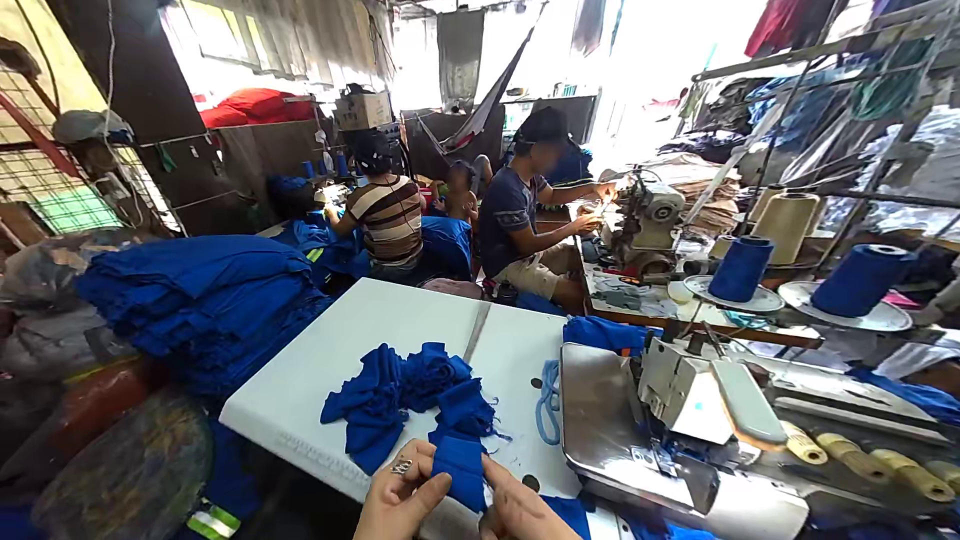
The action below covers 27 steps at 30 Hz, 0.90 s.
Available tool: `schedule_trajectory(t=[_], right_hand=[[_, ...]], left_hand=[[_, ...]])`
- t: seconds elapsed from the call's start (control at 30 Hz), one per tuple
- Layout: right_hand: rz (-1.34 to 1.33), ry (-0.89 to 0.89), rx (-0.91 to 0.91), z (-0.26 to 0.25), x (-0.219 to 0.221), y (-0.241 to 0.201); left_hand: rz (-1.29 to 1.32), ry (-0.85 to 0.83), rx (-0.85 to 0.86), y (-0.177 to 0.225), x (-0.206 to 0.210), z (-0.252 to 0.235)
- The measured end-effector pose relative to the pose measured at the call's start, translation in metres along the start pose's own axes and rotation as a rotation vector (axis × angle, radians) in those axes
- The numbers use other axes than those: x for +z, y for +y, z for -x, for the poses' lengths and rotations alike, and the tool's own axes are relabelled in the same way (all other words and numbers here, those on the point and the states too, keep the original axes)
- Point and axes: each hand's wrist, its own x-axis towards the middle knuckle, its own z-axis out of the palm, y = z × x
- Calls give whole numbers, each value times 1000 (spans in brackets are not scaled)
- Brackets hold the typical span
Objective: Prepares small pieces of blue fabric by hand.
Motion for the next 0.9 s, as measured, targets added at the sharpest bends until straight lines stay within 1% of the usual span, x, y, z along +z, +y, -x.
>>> schedule_trajectory(t=[0.03, 0.1, 0.17, 0.23, 0.27, 0.33, 0.43, 0.5, 0.63, 0.7, 0.8, 0.9], right_hand=[[164, 33, 12, 1, -1, -1], [426, 105, 34, 0, 1, 0], [586, 167, -10, -4, 4, 8], [684, 244, -67, -6, 9, 15], [718, 272, -104, -7, 11, 17], [756, 290, -155, -10, 15, 20], [786, 281, -160, -11, 20, 21], [779, 278, -165, -11, 21, 22], [776, 308, -169, -10, 22, 23], [766, 334, -167, -11, 21, 25], [749, 344, -161, -12, 21, 27], [745, 331, -152, -12, 22, 29]], left_hand=[[69, 26, -4, 0, -1, 1], [252, 144, -39, 0, 3, 4], [410, 278, -86, 2, 7, 3], [485, 362, -102, 1, 11, 2], [503, 374, -107, -1, 11, 3], [528, 345, -120, -3, 9, 6], [560, 264, -147, -5, 6, 11], [524, 244, -167, -3, 5, 13], [252, 259, -208, 1, 4, 15], [159, 280, -214, 2, 2, 16], [101, 357, -237, 4, 3, 16], [101, 410, -252, 4, 4, 17]])
